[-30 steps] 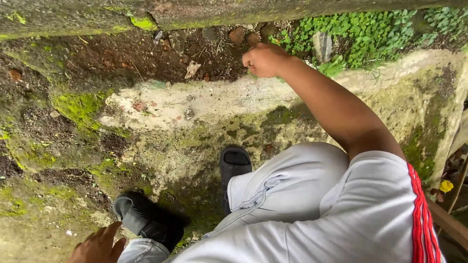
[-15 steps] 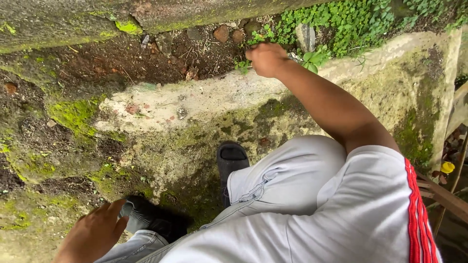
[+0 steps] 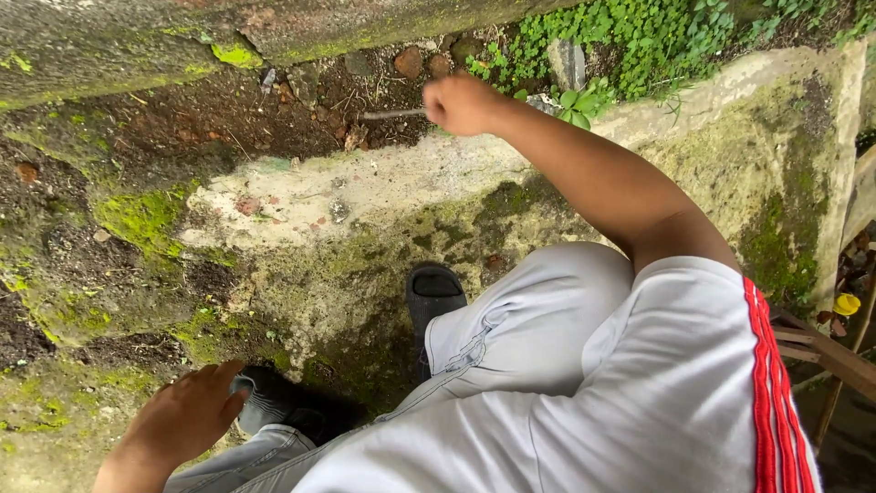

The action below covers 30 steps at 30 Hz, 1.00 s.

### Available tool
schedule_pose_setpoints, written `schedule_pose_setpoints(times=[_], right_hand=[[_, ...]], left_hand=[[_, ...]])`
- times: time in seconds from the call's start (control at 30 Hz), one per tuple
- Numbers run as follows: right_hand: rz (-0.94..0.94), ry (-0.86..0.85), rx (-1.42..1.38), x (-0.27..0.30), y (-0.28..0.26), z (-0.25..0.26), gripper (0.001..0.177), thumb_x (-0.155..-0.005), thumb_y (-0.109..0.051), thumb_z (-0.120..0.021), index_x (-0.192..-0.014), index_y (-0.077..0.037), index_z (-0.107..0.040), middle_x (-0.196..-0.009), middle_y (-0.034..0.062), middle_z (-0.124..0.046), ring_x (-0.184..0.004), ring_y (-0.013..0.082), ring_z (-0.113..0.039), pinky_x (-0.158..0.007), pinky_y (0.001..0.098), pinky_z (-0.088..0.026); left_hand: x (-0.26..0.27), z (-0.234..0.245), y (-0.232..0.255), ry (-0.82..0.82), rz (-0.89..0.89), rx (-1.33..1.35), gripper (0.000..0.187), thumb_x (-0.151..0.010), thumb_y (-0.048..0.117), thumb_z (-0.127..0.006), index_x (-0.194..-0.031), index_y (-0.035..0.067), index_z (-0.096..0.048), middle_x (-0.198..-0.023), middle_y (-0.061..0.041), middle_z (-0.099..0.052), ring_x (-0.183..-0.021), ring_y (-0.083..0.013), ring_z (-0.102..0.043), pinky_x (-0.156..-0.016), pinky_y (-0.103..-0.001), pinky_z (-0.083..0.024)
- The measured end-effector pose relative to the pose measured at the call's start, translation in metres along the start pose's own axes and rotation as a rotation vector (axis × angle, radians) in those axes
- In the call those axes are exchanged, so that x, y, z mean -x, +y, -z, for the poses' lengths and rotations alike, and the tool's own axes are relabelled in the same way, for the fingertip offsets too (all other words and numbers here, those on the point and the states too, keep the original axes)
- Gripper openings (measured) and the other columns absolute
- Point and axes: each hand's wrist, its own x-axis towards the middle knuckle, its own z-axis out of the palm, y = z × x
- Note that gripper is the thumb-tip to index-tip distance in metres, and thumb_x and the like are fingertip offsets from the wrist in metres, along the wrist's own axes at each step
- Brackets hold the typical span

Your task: The person is manually pulling small weeds and sprouts from a mossy concrete surface.

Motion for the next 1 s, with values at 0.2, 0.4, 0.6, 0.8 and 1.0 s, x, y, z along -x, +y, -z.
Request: schedule_pose_setpoints(times=[0.2,0.4,0.6,0.8,1.0], right_hand=[[0.274,0.015,-0.589,0.015,-0.069,0.017,0.056,-0.100,0.003,-0.057,-0.149,-0.017,-0.041,-0.148,0.0099,-0.055,-0.125,0.0187,-0.065,-0.107,0.0329,-0.056],[-0.050,0.031,0.210,0.015,0.009,0.024,0.020,-0.104,-0.002,-0.051,-0.099,-0.006,-0.070,-0.075,0.0086,-0.064,-0.113,0.0372,-0.068,-0.087,0.0432,-0.065],[-0.129,0.083,0.344,0.001,0.061,-0.012,0.041,-0.113,-0.045,-0.045,-0.105,-0.010,-0.065,-0.068,0.0047,-0.059,-0.062,0.0203,-0.062,-0.045,0.0358,-0.053],[-0.173,-0.015,0.458,0.001,0.027,-0.029,0.061,-0.113,-0.061,-0.037,-0.087,-0.010,-0.059,-0.059,-0.0018,-0.043,-0.050,0.0155,-0.051,-0.035,0.0295,-0.040],[-0.318,-0.169,0.407,0.004,0.002,-0.022,0.034,-0.111,-0.025,-0.047,-0.090,-0.005,-0.066,-0.074,0.0064,-0.056,-0.069,0.0185,-0.066,-0.052,0.0298,-0.059]], left_hand=[[0.003,0.003,0.007,-0.007,-0.029,-0.039,0.053,-0.103,0.049,-0.036,-0.151,0.026,-0.033,-0.135,-0.003,-0.066,-0.128,-0.0243,-0.066,-0.109,-0.048,-0.058],[0.000,0.004,0.007,-0.033,-0.026,-0.012,0.058,-0.104,0.050,-0.036,-0.156,0.026,-0.028,-0.144,-0.003,-0.060,-0.137,-0.0232,-0.059,-0.117,-0.047,-0.053],[-0.004,0.008,0.006,0.003,-0.075,0.042,0.054,-0.102,0.045,-0.044,-0.151,0.023,-0.038,-0.143,-0.006,-0.062,-0.135,-0.0264,-0.062,-0.115,-0.051,-0.054],[0.002,0.029,0.018,-0.037,-0.011,0.026,0.054,-0.102,0.047,-0.044,-0.153,0.028,-0.036,-0.142,-0.004,-0.063,-0.131,-0.0252,-0.067,-0.112,-0.050,-0.055],[-0.002,0.028,0.016,-0.057,0.005,0.048,0.056,-0.102,0.047,-0.044,-0.154,0.028,-0.034,-0.150,-0.005,-0.056,-0.137,-0.0275,-0.060,-0.115,-0.048,-0.052]])
